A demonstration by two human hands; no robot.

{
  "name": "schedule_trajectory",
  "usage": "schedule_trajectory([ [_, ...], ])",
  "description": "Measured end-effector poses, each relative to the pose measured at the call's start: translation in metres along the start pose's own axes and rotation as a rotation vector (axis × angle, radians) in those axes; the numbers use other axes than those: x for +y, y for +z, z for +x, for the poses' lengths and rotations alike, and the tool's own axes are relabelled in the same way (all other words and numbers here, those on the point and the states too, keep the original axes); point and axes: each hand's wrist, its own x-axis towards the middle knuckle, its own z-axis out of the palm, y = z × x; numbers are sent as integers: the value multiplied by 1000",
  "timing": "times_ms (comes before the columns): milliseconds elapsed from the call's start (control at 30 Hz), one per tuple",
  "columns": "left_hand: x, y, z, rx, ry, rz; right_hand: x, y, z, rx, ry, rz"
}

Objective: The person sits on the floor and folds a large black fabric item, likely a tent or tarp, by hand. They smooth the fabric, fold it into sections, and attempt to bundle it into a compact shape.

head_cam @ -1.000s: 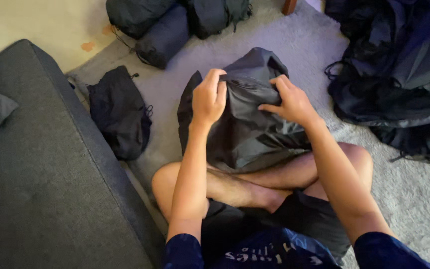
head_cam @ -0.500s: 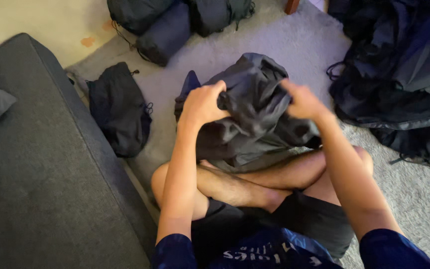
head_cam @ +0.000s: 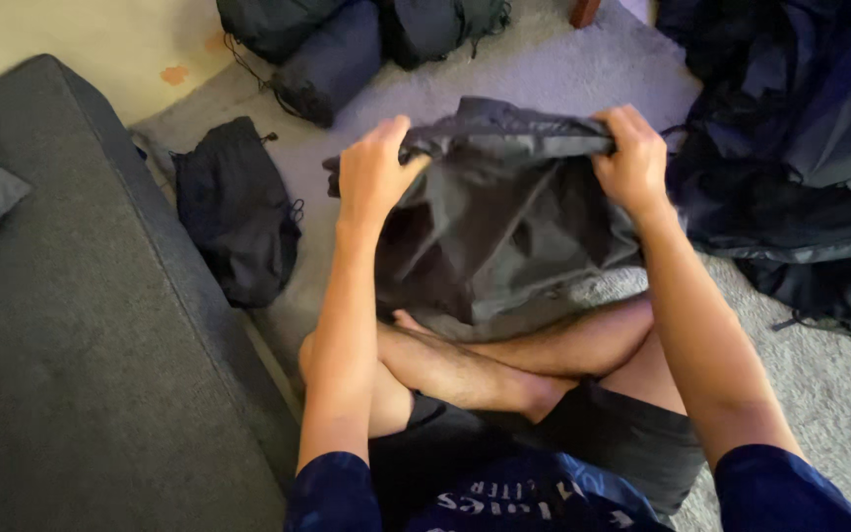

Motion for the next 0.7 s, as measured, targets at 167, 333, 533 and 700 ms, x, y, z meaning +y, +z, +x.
schedule_trajectory([
  [167,24,-15,-16,123,69,-110,-24,-20,-14,58,-108,-22],
  [333,36,-24,-50,-687,-5,-97,-59,-33,-58,-659,-204,81],
  [533,30,-15,-63,-721,41,-149,-44,-5,-83,-869,-197,113],
  [700,37,18,-79,-492,388,-133,-84,-26,-62,-861,-318,159],
])
